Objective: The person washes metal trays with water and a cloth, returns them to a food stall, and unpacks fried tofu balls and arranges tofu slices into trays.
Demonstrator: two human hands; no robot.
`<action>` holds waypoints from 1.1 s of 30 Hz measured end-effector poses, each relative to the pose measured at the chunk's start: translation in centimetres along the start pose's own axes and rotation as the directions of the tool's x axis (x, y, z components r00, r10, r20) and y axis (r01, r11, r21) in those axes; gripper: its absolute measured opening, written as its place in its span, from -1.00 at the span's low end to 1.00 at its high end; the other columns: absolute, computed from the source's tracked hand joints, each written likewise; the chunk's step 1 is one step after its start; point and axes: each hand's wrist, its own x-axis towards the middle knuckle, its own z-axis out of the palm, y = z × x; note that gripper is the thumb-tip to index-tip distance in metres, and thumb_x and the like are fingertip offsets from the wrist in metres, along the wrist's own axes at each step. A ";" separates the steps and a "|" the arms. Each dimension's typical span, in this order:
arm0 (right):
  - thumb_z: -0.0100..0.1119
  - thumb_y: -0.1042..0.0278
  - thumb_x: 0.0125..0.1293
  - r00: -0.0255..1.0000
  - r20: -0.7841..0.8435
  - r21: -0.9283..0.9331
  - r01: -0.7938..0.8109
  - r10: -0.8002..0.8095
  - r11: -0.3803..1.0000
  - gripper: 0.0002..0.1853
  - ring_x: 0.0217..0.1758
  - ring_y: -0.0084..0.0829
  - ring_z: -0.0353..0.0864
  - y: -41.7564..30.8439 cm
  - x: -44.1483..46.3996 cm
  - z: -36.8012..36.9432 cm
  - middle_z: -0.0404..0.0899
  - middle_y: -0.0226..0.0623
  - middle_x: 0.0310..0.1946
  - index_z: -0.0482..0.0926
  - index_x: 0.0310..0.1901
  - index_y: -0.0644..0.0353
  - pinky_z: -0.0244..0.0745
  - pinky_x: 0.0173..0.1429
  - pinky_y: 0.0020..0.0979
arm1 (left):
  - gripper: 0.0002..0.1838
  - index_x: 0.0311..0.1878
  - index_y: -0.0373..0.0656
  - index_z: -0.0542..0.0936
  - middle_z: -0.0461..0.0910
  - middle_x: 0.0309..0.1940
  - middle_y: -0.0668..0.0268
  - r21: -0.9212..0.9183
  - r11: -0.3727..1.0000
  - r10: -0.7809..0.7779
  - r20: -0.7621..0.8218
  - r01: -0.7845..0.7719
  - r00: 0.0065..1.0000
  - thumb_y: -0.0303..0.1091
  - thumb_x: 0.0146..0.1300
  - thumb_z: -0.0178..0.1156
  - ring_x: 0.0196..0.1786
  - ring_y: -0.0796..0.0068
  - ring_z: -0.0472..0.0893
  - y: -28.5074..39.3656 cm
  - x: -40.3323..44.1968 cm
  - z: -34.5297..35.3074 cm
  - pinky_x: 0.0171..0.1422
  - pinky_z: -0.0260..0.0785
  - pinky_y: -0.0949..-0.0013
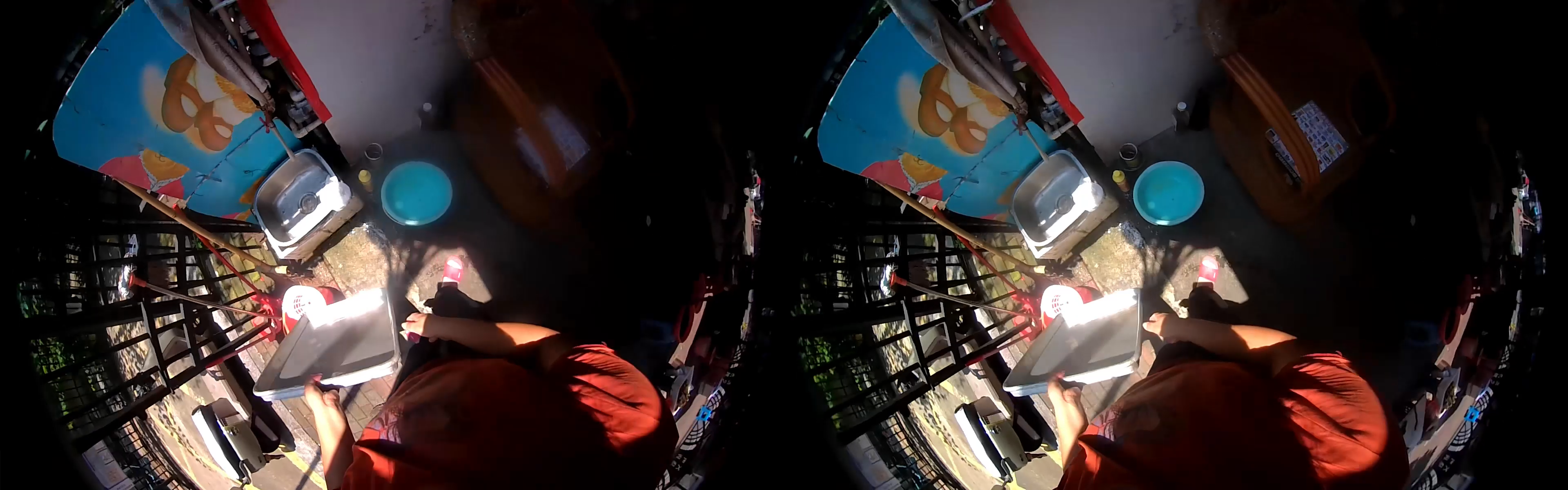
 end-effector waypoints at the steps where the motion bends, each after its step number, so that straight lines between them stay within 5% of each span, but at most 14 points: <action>1: -0.13 -0.12 0.28 0.998 -0.051 0.036 -0.040 0.042 0.999 -0.41 -0.15 -0.18 0.56 0.5 -1.5 0.2 0.46 -0.05 -0.06 0.40 0.03 0.32 0.55 -0.37 -0.28 | -0.71 -0.22 -0.26 0.35 0.46 -0.36 0.13 0.074 0.997 -0.018 0.054 0.014 0.998 -0.26 0.05 -0.08 -0.44 0.23 0.53 -0.5 -0.7 2.7 -0.43 0.43 0.30; 4: -0.14 -0.22 0.26 0.973 -0.186 0.134 -0.115 0.139 0.984 -0.31 -0.02 -0.11 0.49 4.9 -4.8 0.4 0.26 -0.09 0.16 0.29 0.12 0.31 0.57 -0.22 -0.19 | -0.74 -0.29 -0.22 0.37 0.46 -0.20 0.10 -0.058 0.939 -0.340 -0.007 0.339 0.940 -0.43 -0.15 -0.01 -0.12 0.04 0.45 -5.9 0.3 7.8 0.04 0.32 -0.20; 7: -0.03 -0.20 0.21 0.986 -0.102 0.449 -0.073 0.133 0.890 -0.30 -0.03 -0.17 0.49 10.8 -9.0 -1.7 0.46 -0.04 -0.05 0.25 0.17 0.27 0.50 -0.24 -0.27 | -0.79 -0.32 -0.18 0.42 0.48 -0.22 0.15 0.437 0.807 -0.436 -0.015 0.398 0.900 -0.36 -0.08 0.04 -0.13 0.09 0.46 -11.8 -0.8 12.5 0.07 0.30 -0.14; 10: 0.07 -0.09 0.18 0.932 -0.349 0.827 0.353 -0.094 0.437 -0.49 -0.38 -0.35 0.55 23.2 -10.7 -1.1 0.56 -0.17 -0.38 0.51 -0.12 0.26 0.46 -0.35 -0.34 | -0.84 -0.43 -0.16 0.45 0.50 -0.42 0.23 0.794 0.603 -0.336 0.338 -0.075 0.879 -0.28 -0.03 0.08 -0.27 0.22 0.50 -19.4 5.5 12.7 -0.06 0.39 0.08; 13: 0.10 0.01 0.17 0.890 -0.066 0.992 0.009 0.450 0.128 -0.59 -0.43 -0.45 0.53 29.8 -13.5 -2.8 0.56 -0.25 -0.39 0.53 -0.18 0.24 0.46 -0.36 -0.38 | -0.74 -0.32 -0.19 0.43 0.49 -0.36 0.21 0.881 0.324 -0.433 0.463 -0.345 0.773 -0.19 0.04 0.08 -0.23 0.23 0.50 -25.4 1.3 19.8 -0.05 0.39 0.12; 14: 0.12 0.03 0.16 0.916 -0.238 0.967 0.193 0.322 0.166 -0.62 -0.42 -0.43 0.52 31.9 -16.1 -2.9 0.55 -0.24 -0.39 0.53 -0.19 0.21 0.47 -0.35 -0.35 | -0.70 -0.28 -0.20 0.42 0.49 -0.33 0.20 0.879 0.220 -0.498 0.473 -0.423 0.726 -0.16 0.06 0.07 -0.22 0.23 0.50 -27.2 -1.2 22.7 -0.04 0.39 0.13; 16: 0.14 0.08 0.13 0.827 -0.559 0.821 0.544 0.053 0.172 -0.66 -0.41 -0.39 0.52 35.6 -22.4 -1.5 0.54 -0.21 -0.39 0.53 -0.20 0.17 0.47 -0.33 -0.29 | -0.63 -0.20 -0.23 0.40 0.49 -0.29 0.18 0.752 0.009 -0.626 0.518 -0.659 0.583 -0.10 0.11 0.07 -0.19 0.24 0.50 -30.0 -8.0 28.3 -0.03 0.39 0.16; 20: 0.21 0.20 0.06 0.754 -0.334 0.905 0.425 0.566 -0.032 -0.74 -0.37 -0.33 0.56 41.2 -26.5 -3.8 0.54 -0.23 -0.30 0.55 -0.22 0.09 0.51 -0.30 -0.26 | -0.50 -0.05 -0.27 0.37 0.48 -0.20 0.14 0.268 -0.068 -0.774 0.593 -0.961 0.220 0.03 0.21 0.06 -0.14 0.25 0.50 -36.8 -19.3 35.5 -0.01 0.39 0.21; 22: 0.20 0.27 0.06 0.705 -0.623 0.780 0.529 0.339 0.333 -0.76 -0.36 -0.33 0.57 51.0 -24.2 -1.3 0.54 -0.28 -0.29 0.54 -0.21 0.10 0.53 -0.34 -0.23 | -0.51 -0.04 -0.25 0.36 0.47 -0.26 0.19 0.872 0.086 -0.835 0.327 -0.482 0.442 0.02 0.22 0.06 -0.23 0.33 0.50 -43.7 -9.2 34.9 -0.11 0.39 0.27; 24: 0.19 0.34 0.06 0.677 -0.607 0.794 0.539 0.416 0.280 -0.77 -0.35 -0.29 0.58 54.6 -24.5 -1.4 0.54 -0.27 -0.28 0.53 -0.20 0.12 0.55 -0.37 -0.18 | -0.63 -0.17 -0.16 0.42 0.45 -0.46 0.35 0.974 -0.069 -0.777 0.084 -0.218 0.624 -0.04 0.18 0.15 -0.42 0.50 0.47 -45.5 -16.9 38.9 -0.32 0.37 0.44; 26: 0.18 0.40 0.06 0.694 -0.214 0.842 0.488 0.688 -0.231 -0.75 -0.33 -0.22 0.59 53.9 -28.7 -2.8 0.54 -0.22 -0.28 0.51 -0.18 0.18 0.56 -0.40 -0.09 | -0.57 -0.24 -0.17 0.43 0.42 -0.50 0.38 0.671 -0.062 -0.749 0.458 -0.739 0.478 0.07 0.19 0.09 -0.49 0.56 0.42 -47.5 -11.9 38.9 -0.37 0.33 0.43; 29: 0.12 0.46 0.08 0.596 -0.151 0.818 0.523 0.789 -0.238 -0.77 -0.38 -0.15 0.59 54.4 -33.5 -5.6 0.53 -0.14 -0.31 0.48 -0.18 0.25 0.57 -0.42 -0.07 | -0.45 -0.05 -0.28 0.44 0.59 -0.34 0.07 0.206 -0.531 -0.656 0.514 -0.822 0.552 0.01 0.06 0.19 -0.20 0.19 0.58 -46.3 -7.2 43.5 -0.09 0.39 0.24; 32: 0.04 0.27 0.14 0.611 -0.013 0.698 0.573 0.791 -0.431 -0.76 -0.41 -0.19 0.61 58.2 -32.9 -8.4 0.55 -0.12 -0.38 0.48 -0.24 0.24 0.58 -0.46 -0.09 | -0.56 -0.17 -0.26 0.46 0.51 -0.60 0.27 0.458 -0.405 -0.601 0.518 -0.791 0.608 -0.11 0.01 0.25 -0.55 0.49 0.50 -42.7 0.8 47.9 -0.52 0.37 0.39; 33: -0.06 0.29 0.16 0.610 0.008 0.579 0.643 0.793 -0.501 -0.80 -0.42 -0.20 0.60 58.5 -32.9 -9.3 0.53 -0.12 -0.41 0.44 -0.26 0.21 0.56 -0.47 -0.04 | -0.69 -0.33 -0.23 0.46 0.48 -0.64 0.31 0.023 -0.428 -0.752 0.546 -0.904 0.370 -0.17 0.02 0.22 -0.58 0.50 0.49 -41.1 0.7 49.6 -0.54 0.37 0.40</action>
